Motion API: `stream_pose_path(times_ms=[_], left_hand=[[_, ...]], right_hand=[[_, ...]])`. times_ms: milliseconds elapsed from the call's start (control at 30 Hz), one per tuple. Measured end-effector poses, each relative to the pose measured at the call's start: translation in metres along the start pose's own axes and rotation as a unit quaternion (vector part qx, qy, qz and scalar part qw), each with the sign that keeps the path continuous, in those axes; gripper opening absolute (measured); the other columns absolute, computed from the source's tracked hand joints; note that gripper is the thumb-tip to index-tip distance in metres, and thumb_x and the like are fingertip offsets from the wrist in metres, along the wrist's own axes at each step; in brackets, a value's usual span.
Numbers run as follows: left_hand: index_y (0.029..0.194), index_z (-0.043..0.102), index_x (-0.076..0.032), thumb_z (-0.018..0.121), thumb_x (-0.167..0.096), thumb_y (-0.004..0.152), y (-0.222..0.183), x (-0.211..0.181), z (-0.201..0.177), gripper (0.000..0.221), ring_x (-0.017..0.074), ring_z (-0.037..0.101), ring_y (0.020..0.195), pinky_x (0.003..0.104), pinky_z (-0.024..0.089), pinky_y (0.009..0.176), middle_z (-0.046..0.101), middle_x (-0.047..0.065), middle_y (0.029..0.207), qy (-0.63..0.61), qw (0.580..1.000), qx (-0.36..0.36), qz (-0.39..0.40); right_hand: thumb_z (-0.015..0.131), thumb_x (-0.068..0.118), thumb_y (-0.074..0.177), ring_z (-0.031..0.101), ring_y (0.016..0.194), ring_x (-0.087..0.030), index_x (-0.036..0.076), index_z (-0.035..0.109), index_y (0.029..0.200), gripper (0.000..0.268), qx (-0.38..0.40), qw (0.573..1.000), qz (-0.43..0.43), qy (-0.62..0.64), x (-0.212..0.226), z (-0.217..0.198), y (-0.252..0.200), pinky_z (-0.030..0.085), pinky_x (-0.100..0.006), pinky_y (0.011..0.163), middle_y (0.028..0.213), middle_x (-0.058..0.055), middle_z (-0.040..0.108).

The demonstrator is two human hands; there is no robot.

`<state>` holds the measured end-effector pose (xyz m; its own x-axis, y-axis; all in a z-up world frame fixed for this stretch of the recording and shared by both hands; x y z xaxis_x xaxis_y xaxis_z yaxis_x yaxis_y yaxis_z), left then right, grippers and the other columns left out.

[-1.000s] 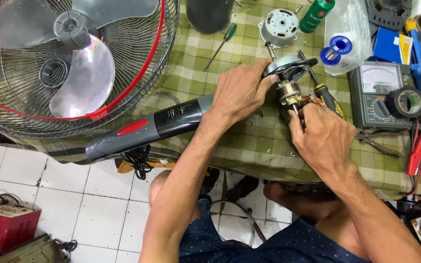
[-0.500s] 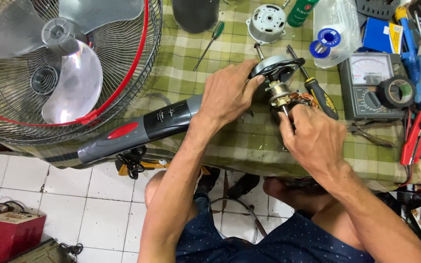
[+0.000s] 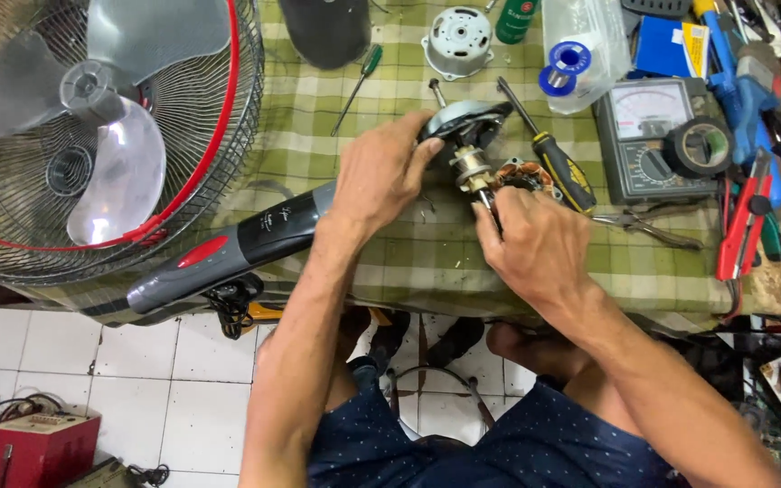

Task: The person disassembles a fan motor, applies lubricant to the bearings and housing, and reassembles the components. They use a screwdriver to remove parts, a lubricant bottle to apply oil, and their hands to align and secure the motor parts.

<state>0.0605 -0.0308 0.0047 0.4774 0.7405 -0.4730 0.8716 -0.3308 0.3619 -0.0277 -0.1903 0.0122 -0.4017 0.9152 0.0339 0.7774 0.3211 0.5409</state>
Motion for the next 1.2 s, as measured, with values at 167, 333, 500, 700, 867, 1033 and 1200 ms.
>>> stream_pose_path(times_ms=[167, 333, 500, 700, 867, 1033, 1200], left_hand=[[0.131, 0.06, -0.014, 0.048, -0.041, 0.108, 0.004, 0.004, 0.0, 0.037, 0.0364, 0.073, 0.085, 0.052, 0.057, 0.076, 0.07, 0.014, 0.088, 0.009, 1.0, 0.001, 0.004], [0.131, 0.062, -0.011, 0.047, -0.038, 0.11, -0.008, 0.002, 0.005, 0.037, 0.0318, 0.073, 0.082, 0.046, 0.057, 0.075, 0.069, 0.014, 0.084, 0.091, 0.995, -0.03, -0.004], [0.16, 0.031, -0.015, 0.092, -0.04, 0.078, -0.041, -0.003, -0.005, 0.105, 0.0426, 0.062, 0.119, 0.052, 0.051, 0.098, 0.057, 0.02, 0.139, 0.18, 0.981, 0.017, -0.068], [0.154, 0.039, -0.018, 0.086, -0.033, 0.087, -0.036, 0.012, 0.007, 0.084, 0.0377, 0.069, 0.102, 0.046, 0.049, 0.09, 0.062, 0.016, 0.121, 0.196, 0.98, -0.004, -0.028], [0.155, 0.04, -0.02, 0.088, -0.042, 0.084, -0.042, 0.007, 0.001, 0.089, 0.0342, 0.066, 0.102, 0.043, 0.049, 0.085, 0.061, 0.012, 0.123, 0.2, 0.979, -0.03, -0.019], [0.156, 0.042, -0.02, 0.086, -0.042, 0.086, -0.045, 0.013, 0.005, 0.086, 0.031, 0.063, 0.104, 0.041, 0.049, 0.085, 0.06, 0.01, 0.124, 0.194, 0.98, -0.044, -0.01], [0.157, 0.04, -0.02, 0.082, -0.037, 0.091, -0.041, 0.014, 0.003, 0.08, 0.0306, 0.063, 0.102, 0.042, 0.05, 0.083, 0.06, 0.01, 0.123, 0.191, 0.981, -0.031, -0.024]], right_hand=[[0.07, 0.029, 0.103, 0.06, 0.052, -0.019, 0.016, 0.059, 0.077, 0.031, 0.0, 1.0, 0.011, 0.029, -0.002, 0.003, 0.008, 0.048, -0.029, 0.05, 0.054, 0.001, 0.051], [0.07, 0.028, 0.103, 0.06, 0.051, -0.019, 0.015, 0.057, 0.076, 0.032, -0.011, 1.0, -0.005, 0.015, 0.002, 0.003, 0.011, 0.047, -0.029, 0.049, 0.053, 0.0, 0.05], [0.074, 0.027, 0.098, 0.061, 0.051, -0.022, 0.015, 0.054, 0.073, 0.034, -0.037, 0.999, -0.013, 0.007, 0.002, -0.002, 0.007, 0.046, -0.03, 0.049, 0.051, 0.0, 0.046], [0.073, 0.027, 0.098, 0.06, 0.052, -0.021, 0.018, 0.052, 0.07, 0.036, -0.042, 0.999, -0.015, -0.006, 0.007, 0.004, 0.003, 0.046, -0.028, 0.05, 0.051, 0.002, 0.045], [0.076, 0.034, 0.099, 0.061, 0.057, -0.021, 0.016, 0.059, 0.076, 0.034, -0.034, 0.999, -0.024, 0.009, 0.006, 0.006, -0.003, 0.047, -0.029, 0.053, 0.057, 0.0, 0.05], [0.077, 0.033, 0.1, 0.065, 0.064, -0.021, 0.008, 0.073, 0.092, 0.026, 0.0, 0.995, -0.033, 0.092, -0.014, 0.0, -0.007, 0.051, -0.031, 0.06, 0.065, -0.005, 0.063], [0.094, 0.023, 0.074, 0.06, 0.123, -0.04, 0.003, 0.059, 0.14, 0.077, 0.084, 0.974, -0.048, 0.203, -0.065, 0.002, -0.002, 0.05, -0.05, 0.101, 0.129, -0.019, 0.063]])
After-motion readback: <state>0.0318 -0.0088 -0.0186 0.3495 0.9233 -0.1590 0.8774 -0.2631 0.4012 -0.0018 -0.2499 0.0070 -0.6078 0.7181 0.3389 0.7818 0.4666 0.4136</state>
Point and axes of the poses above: each hand's wrist, its own y-axis towards the middle knuckle, its own z-axis out of the palm, x = y × z, the point moved 9 cm from there along y, towards the middle knuckle
